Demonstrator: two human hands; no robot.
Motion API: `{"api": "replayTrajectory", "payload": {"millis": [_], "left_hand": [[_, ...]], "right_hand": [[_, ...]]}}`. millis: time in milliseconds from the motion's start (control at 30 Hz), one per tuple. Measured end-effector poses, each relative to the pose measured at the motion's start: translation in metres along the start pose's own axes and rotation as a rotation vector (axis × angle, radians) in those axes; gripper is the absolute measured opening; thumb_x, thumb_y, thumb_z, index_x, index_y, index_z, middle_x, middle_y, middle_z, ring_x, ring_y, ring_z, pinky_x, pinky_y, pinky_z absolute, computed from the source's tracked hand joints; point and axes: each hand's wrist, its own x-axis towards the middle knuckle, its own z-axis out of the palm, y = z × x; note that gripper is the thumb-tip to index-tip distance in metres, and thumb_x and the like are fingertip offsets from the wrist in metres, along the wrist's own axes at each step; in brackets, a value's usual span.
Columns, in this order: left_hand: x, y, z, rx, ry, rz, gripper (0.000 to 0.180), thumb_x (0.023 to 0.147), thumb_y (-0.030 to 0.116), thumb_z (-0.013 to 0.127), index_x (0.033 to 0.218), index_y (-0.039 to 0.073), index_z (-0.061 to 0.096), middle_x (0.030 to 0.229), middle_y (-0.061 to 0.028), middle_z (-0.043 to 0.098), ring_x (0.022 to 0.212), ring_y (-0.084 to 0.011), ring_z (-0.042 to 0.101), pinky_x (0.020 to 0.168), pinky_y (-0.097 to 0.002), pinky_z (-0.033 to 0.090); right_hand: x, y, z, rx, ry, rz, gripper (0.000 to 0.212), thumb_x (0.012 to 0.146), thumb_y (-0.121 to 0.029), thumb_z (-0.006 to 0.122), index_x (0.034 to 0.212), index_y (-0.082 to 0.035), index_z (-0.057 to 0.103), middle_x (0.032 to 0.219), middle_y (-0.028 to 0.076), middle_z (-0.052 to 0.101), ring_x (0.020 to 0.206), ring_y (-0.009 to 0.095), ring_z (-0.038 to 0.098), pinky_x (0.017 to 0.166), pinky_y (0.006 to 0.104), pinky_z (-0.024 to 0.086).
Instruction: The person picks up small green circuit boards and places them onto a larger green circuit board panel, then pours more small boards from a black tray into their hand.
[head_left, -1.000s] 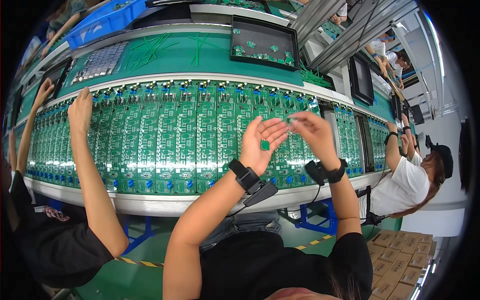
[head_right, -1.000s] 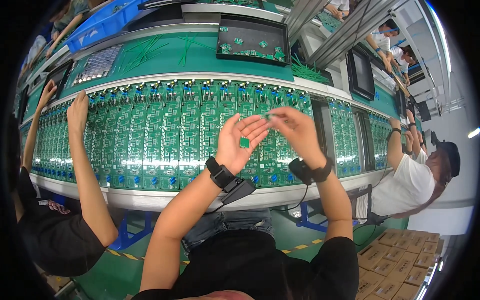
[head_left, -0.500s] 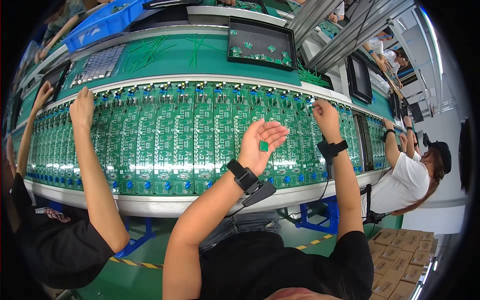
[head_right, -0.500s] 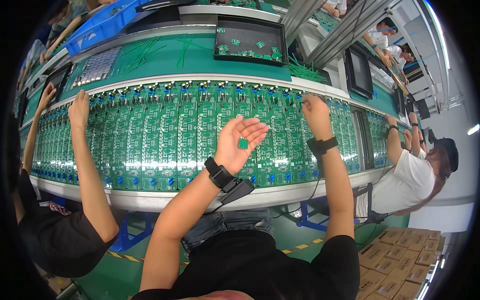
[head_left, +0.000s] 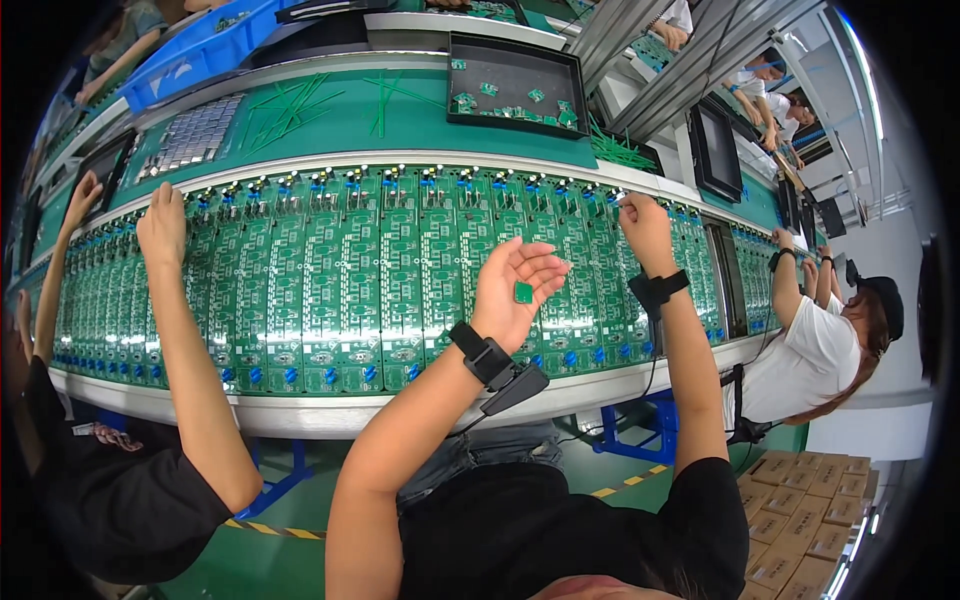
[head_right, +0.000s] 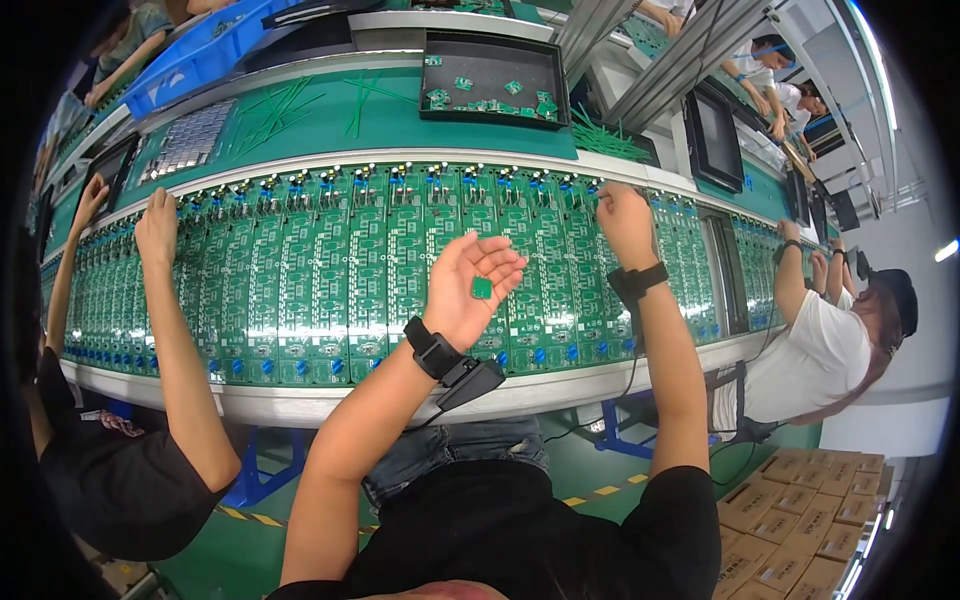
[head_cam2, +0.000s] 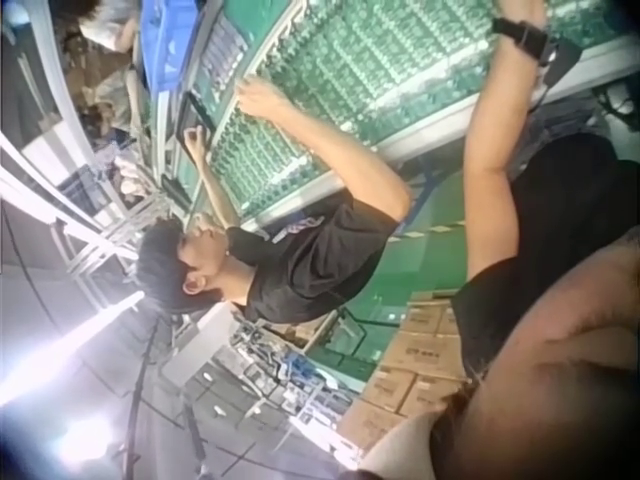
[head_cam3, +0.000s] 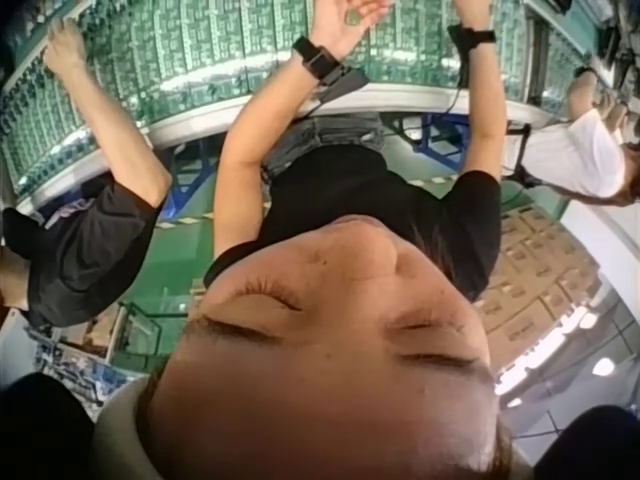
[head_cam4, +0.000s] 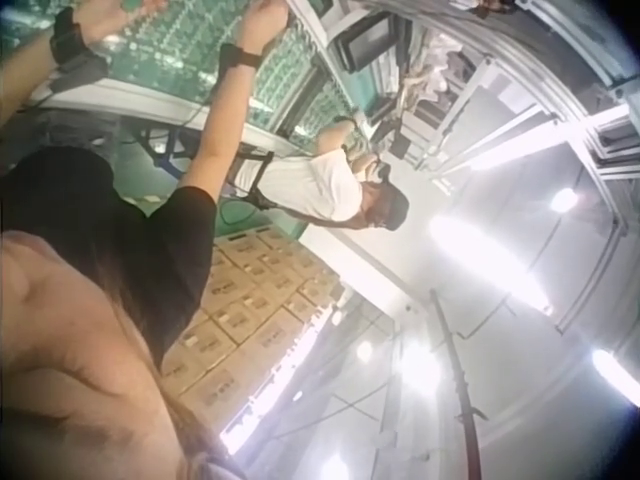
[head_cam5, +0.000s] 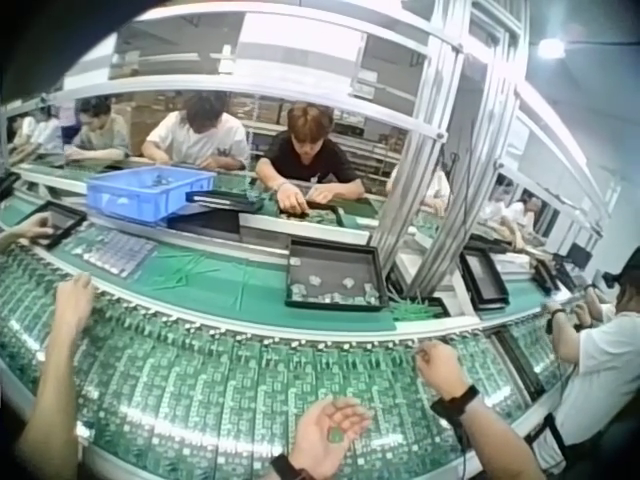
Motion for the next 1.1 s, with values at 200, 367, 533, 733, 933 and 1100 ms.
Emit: {"api": "replayTrajectory", "payload": {"millis": [200, 367, 533, 733, 933, 1100], "left_hand": [[0.0, -0.002, -0.001, 0.024, 0.035, -0.013, 0.037, 0.087, 0.034, 0.043, 0.092, -0.001, 0.055, 0.081, -0.0105, 0.058, 0.082, -0.0224, 0.057, 0.074, -0.0312, 0.046], [0.002, -0.002, -0.001, 0.029, 0.024, -0.001, 0.037, 0.087, 0.034, 0.043, 0.092, -0.001, 0.056, 0.079, -0.0092, 0.057, 0.08, -0.0214, 0.056, 0.072, -0.0305, 0.046], [0.005, -0.003, -0.003, 0.031, 0.016, -0.017, 0.037, 0.086, 0.034, 0.043, 0.091, 0.0, 0.056, 0.077, -0.0084, 0.056, 0.08, -0.021, 0.056, 0.071, -0.0303, 0.046], [0.005, -0.003, -0.004, 0.048, 0.038, 0.003, 0.037, 0.086, 0.035, 0.044, 0.091, 0.0, 0.056, 0.075, -0.0075, 0.056, 0.078, -0.0207, 0.055, 0.07, -0.0299, 0.045], [0.004, -0.003, -0.003, 0.056, 0.047, 0.004, 0.036, 0.086, 0.034, 0.044, 0.09, 0.001, 0.056, 0.075, -0.0071, 0.055, 0.078, -0.0205, 0.055, 0.07, -0.0296, 0.045], [0.005, -0.005, -0.003, 0.063, 0.039, 0.008, 0.036, 0.086, 0.034, 0.044, 0.09, 0.001, 0.056, 0.075, -0.0068, 0.055, 0.078, -0.0205, 0.055, 0.069, -0.0295, 0.044]], "right_hand": [[0.003, 0.003, 0.001, -0.06, -0.019, -0.004, 0.011, 0.068, -0.005, 0.055, 0.077, -0.003, 0.062, 0.068, 0.014, 0.06, 0.065, 0.029, 0.06, 0.061, 0.0368, 0.048], [0.006, 0.006, 0.002, -0.09, 0.001, -0.017, 0.011, 0.068, -0.006, 0.055, 0.076, -0.003, 0.062, 0.069, 0.014, 0.061, 0.066, 0.03, 0.06, 0.062, 0.037, 0.048], [0.009, 0.01, 0.005, -0.127, 0.007, -0.059, 0.012, 0.067, -0.005, 0.054, 0.076, -0.002, 0.061, 0.065, 0.014, 0.059, 0.061, 0.029, 0.059, 0.058, 0.0349, 0.047], [0.01, 0.009, 0.006, -0.173, 0.012, -0.11, 0.011, 0.066, -0.004, 0.054, 0.075, -0.002, 0.061, 0.064, 0.014, 0.058, 0.063, 0.029, 0.059, 0.058, 0.0359, 0.047], [0.012, 0.007, 0.006, -0.206, -0.023, -0.148, 0.01, 0.067, -0.003, 0.055, 0.075, 0.0, 0.06, 0.067, 0.016, 0.059, 0.065, 0.031, 0.059, 0.06, 0.0375, 0.047], [0.012, 0.009, 0.008, -0.208, -0.018, -0.175, 0.009, 0.067, -0.003, 0.055, 0.074, -0.001, 0.06, 0.069, 0.018, 0.059, 0.068, 0.033, 0.059, 0.062, 0.0389, 0.047]]}}
